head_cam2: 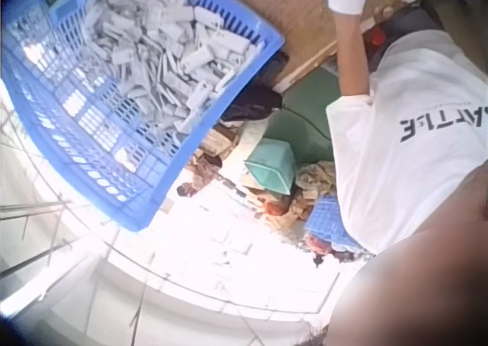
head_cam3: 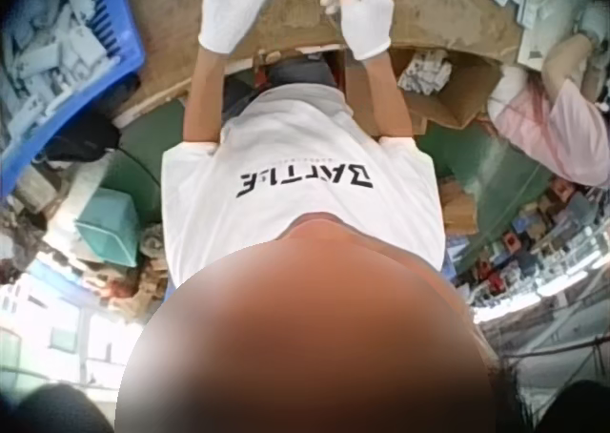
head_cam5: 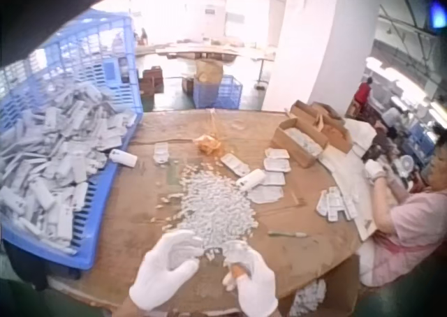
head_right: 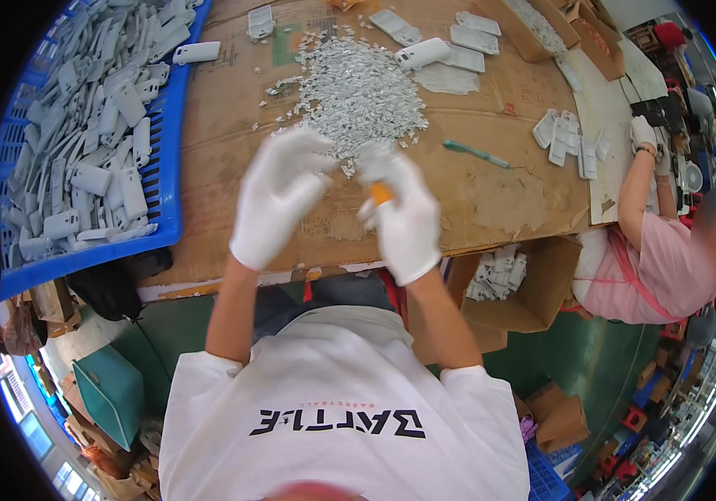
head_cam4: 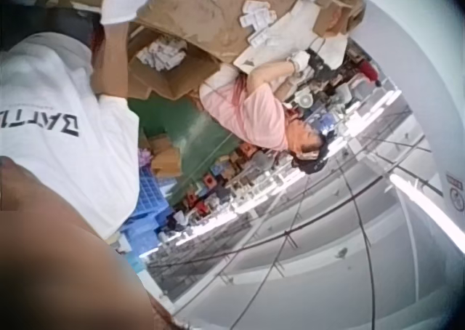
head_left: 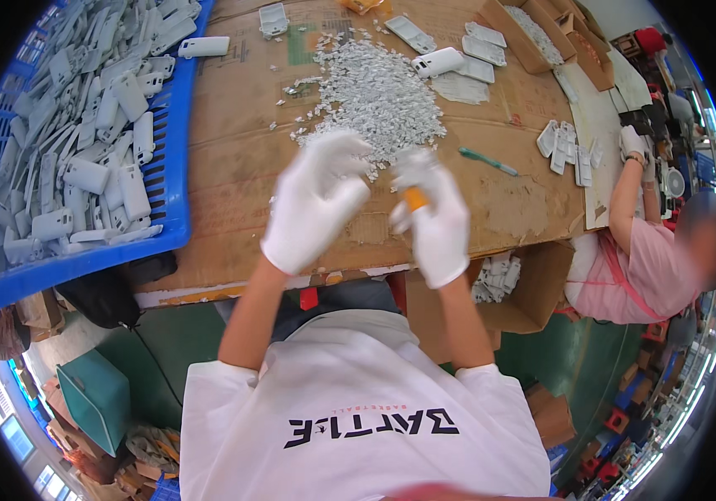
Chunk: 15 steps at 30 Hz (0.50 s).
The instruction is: The person assembles small plastic components by hand, inserting white plastic inserts into grey plastic housings at a factory workbench.
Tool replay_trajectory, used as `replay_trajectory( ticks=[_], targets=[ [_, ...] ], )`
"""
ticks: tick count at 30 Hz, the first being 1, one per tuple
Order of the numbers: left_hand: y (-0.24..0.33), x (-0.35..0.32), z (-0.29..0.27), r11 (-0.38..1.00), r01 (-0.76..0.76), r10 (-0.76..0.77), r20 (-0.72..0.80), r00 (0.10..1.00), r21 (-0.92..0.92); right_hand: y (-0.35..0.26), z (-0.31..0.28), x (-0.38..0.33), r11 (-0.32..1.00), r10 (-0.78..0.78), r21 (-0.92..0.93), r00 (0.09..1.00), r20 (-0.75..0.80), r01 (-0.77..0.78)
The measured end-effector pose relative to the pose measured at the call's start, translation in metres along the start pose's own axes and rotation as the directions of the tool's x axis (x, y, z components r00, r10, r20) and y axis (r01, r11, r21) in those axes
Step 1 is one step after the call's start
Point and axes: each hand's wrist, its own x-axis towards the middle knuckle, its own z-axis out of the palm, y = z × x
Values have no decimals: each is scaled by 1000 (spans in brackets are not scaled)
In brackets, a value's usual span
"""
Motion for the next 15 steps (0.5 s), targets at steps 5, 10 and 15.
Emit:
replay_trajectory(
  ticks=[5,10,15],
  targets=[
    [-37,142,-116,461,150,365,-341,866,875,3,-96,58,978,116,-164,989,-91,-129],
    [-68,217,-142,-40,410,247,-389,888,911,20,-94,51,916,277,299,961,9,-267],
    [-75,227,-145,-182,394,257,-344,903,901,17,-84,26,889,310,357,951,-7,-288]
  ],
)
